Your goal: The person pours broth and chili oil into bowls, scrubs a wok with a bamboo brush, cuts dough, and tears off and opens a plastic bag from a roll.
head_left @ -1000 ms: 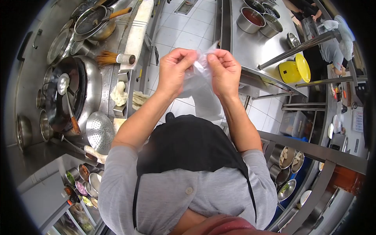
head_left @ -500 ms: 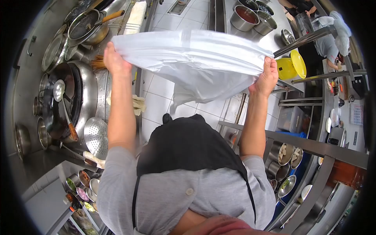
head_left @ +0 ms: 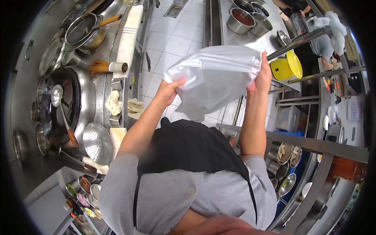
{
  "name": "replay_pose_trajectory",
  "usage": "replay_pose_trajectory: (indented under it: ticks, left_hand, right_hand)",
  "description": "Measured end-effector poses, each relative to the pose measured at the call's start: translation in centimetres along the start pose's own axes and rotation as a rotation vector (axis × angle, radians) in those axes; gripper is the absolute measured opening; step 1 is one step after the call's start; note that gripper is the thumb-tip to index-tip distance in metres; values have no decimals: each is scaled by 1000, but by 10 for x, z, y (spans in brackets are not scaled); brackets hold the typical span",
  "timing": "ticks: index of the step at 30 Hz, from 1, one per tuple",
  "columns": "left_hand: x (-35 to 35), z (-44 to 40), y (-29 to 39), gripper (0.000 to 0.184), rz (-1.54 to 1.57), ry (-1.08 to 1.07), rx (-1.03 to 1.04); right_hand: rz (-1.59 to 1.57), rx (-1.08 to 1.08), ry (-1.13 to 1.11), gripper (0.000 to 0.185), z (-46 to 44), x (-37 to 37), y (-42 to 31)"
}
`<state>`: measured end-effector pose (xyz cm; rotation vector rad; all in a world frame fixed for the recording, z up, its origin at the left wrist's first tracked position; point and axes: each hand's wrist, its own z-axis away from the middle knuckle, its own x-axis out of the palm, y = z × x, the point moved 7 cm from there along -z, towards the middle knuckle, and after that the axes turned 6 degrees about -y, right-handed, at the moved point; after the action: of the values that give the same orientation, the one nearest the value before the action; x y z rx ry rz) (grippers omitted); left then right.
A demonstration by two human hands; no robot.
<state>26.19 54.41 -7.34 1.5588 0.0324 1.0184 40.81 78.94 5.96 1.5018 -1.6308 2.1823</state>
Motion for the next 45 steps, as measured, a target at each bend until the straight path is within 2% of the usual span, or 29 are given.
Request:
replay_pose_trajectory:
  ticks: [1,4,6,8,10,11,15,17,20,22,24,26,29,31,33,36,38,39,40,42,45]
  left_hand:
    - [-2,-5,2,59,55,-13,-15]
    - [11,-9,37,50,133,-95,25]
    - [26,-4,62,51,130,-184,45]
    - [41,7,75,58,26,-246,57]
    - [40,14,83,61,-103,-298,124]
    - [32,16,87,60,-156,-263,124]
    - [-32,21,83,53,-349,-101,36]
    - [-52,25,77,49,-387,-99,-45]
    - [-86,27,100,45,-582,38,-69]
    - [-96,22,133,45,-703,256,182]
    - [-30,9,149,52,-732,44,302]
    - [50,-3,134,59,-757,-316,404]
    - [116,-12,94,64,-451,-693,204]
    - [130,-19,73,66,-279,-886,-78]
    - [116,-31,67,67,-366,-957,-219]
    - [118,-30,72,66,-337,-884,-234]
    - [142,-26,77,62,-222,-783,-172]
    - [154,-30,67,64,-307,-838,-59]
    - [163,-27,53,61,-165,-840,-95]
    - [167,-30,37,52,-231,-897,-171]
    - [149,-34,43,38,-337,-940,-178]
  right_hand:
    - [51,63,-3,43,-6,-8,0]
    - [-192,-53,-247,48,7,33,-30]
    - [235,-66,-432,50,13,27,-18]
    - [721,-121,-218,50,17,8,9]
    - [416,-23,-92,48,22,-20,34]
    - [436,-132,-102,51,21,-21,27]
    - [345,-79,-180,47,33,-9,7]
    - [264,13,-233,51,41,-16,16]
    - [179,181,-393,62,55,-16,21]
    - [82,253,-505,63,64,-9,26]
    - [-10,357,-623,64,68,-4,38]
    - [-91,429,-681,64,73,2,51]
    - [-138,440,-671,63,79,11,55]
    - [-189,419,-663,62,80,14,49]
    - [-237,356,-601,63,77,6,36]
    - [-403,311,-660,62,77,1,20]
    - [-319,324,-638,64,81,-9,26]
    - [-338,355,-656,64,83,-7,35]
    - [-355,387,-680,64,85,-3,44]
    - [-407,416,-637,62,84,-1,50]
    - [-346,371,-590,63,83,-1,35]
